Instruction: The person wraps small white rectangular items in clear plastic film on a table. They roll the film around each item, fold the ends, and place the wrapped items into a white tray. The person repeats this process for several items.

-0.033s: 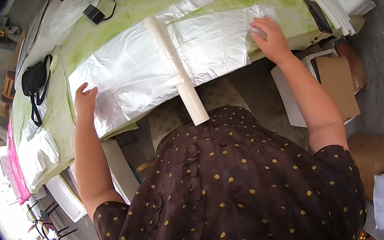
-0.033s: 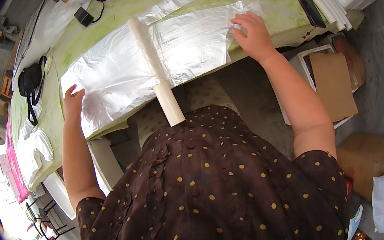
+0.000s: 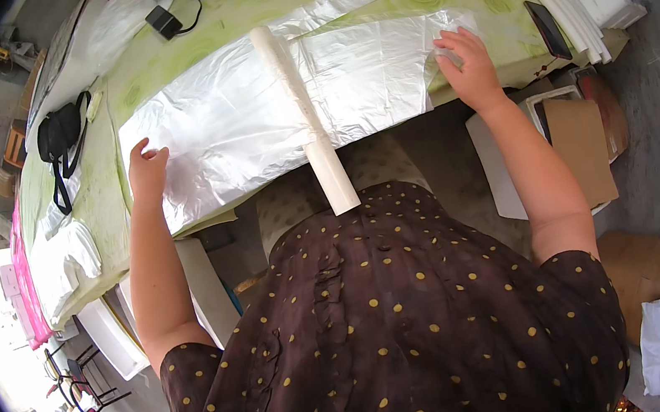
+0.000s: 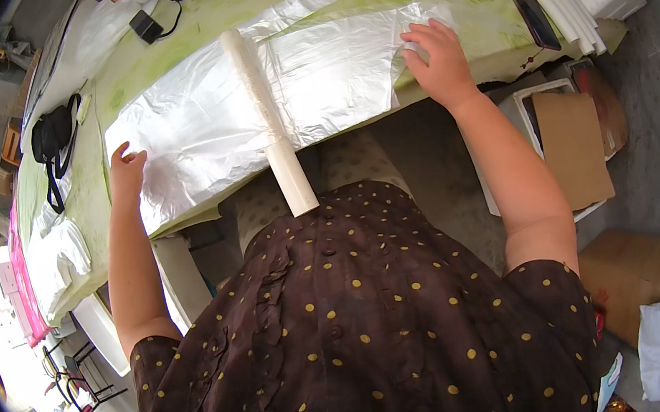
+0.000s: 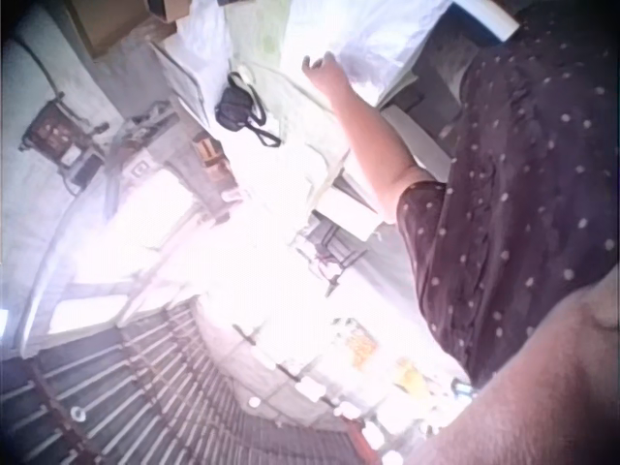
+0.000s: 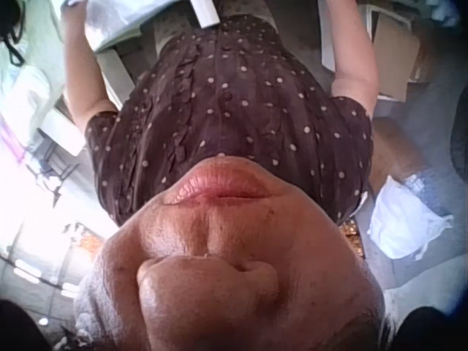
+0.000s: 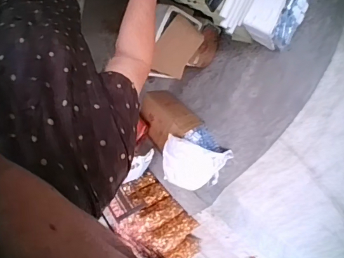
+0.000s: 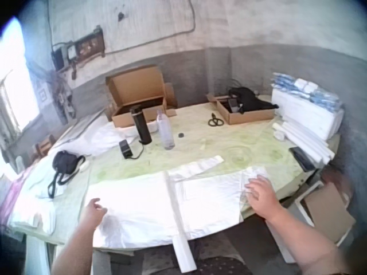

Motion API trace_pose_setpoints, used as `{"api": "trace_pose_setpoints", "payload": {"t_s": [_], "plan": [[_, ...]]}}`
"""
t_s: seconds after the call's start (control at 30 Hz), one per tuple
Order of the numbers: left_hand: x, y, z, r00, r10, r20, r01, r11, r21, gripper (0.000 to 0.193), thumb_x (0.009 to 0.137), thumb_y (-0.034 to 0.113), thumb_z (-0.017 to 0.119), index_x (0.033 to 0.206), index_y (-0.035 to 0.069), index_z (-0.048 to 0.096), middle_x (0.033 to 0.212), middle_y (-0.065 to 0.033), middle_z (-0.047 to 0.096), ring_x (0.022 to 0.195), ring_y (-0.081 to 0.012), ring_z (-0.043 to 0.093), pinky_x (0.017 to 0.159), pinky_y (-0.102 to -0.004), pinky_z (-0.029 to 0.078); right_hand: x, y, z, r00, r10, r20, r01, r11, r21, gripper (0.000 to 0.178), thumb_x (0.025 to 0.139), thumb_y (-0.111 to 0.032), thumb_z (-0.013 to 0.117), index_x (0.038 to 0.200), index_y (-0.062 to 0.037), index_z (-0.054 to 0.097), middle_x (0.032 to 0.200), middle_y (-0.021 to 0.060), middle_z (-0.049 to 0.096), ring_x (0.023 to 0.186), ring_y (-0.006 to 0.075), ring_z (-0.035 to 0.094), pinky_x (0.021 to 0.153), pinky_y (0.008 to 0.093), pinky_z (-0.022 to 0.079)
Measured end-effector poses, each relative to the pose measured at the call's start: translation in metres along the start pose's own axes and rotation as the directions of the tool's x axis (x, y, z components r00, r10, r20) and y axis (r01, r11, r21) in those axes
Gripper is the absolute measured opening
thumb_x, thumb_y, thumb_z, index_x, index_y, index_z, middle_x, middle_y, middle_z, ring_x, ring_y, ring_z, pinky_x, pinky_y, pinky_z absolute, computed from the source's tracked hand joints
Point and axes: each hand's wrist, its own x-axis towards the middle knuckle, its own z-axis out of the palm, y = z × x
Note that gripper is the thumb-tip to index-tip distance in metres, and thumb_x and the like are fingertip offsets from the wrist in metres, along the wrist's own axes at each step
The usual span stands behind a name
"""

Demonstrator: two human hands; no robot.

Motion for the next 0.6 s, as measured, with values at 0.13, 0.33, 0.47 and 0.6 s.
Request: {"api": "trace_pose_setpoints", "payload": {"t_s": [0.13, 0.33, 0.47, 0.6], "plan": [[-0.024, 0.054, 0.025, 0.824, 0.47, -0.317, -0.503, 0.864, -0.027, 0.039, 0.085, 0.003, 0.067, 0.124, 0.01, 0.064, 0.121, -0.0122, 0.063, 0.11, -0.0303, 0.059, 0.097, -0.0409, 0.048, -0.001, -0.032, -0.012, 0.992, -0.121, -0.032, 0.121, 0.993, 0.01, 0.024, 0.086, -0.013, 0.069, 0.11, -0.0099, 0.071, 0.128, 0.0101, 0.066, 0.13, 0.0412, 0.05, 0.111, 0.0504, 0.038], [-0.116, 0.159, 0.082, 0.851, 0.499, 0.165, -0.413, 0.829, -0.378, 0.061, 0.09, 0.01, 0.062, 0.148, 0.006, 0.043, 0.135, -0.0153, 0.06, 0.126, -0.0355, 0.054, 0.107, -0.0424, 0.043, -0.015, -0.124, 0.009, 0.973, -0.222, 0.057, 0.198, 0.938, 0.284, 0.024, 0.084, -0.008, 0.069, 0.108, -0.0099, 0.071, 0.124, 0.0097, 0.066, 0.127, 0.0404, 0.052, 0.111, 0.0503, 0.037], [-0.124, 0.145, 0.092, 0.818, 0.531, 0.222, -0.473, 0.84, -0.266, 0.066, 0.09, 0.014, 0.061, 0.151, 0.003, 0.037, 0.132, -0.014, 0.061, 0.125, -0.0348, 0.054, 0.109, -0.0466, 0.039, -0.03, -0.164, 0.026, 0.955, -0.257, 0.146, 0.164, 0.871, 0.462, 0.025, 0.084, -0.007, 0.071, 0.108, -0.009, 0.07, 0.125, 0.0115, 0.066, 0.13, 0.0395, 0.051, 0.112, 0.0495, 0.038], [-0.129, 0.142, 0.091, 0.772, 0.599, 0.214, -0.603, 0.796, -0.054, 0.068, 0.09, 0.016, 0.061, 0.153, 0.004, 0.036, 0.133, -0.0146, 0.06, 0.128, -0.0337, 0.052, 0.111, -0.0474, 0.036, -0.033, -0.183, 0.039, 0.921, -0.33, 0.204, 0.165, 0.809, 0.565, 0.029, 0.083, -0.01, 0.072, 0.111, -0.0093, 0.069, 0.129, 0.0109, 0.064, 0.13, 0.0391, 0.051, 0.113, 0.05, 0.036]]}}
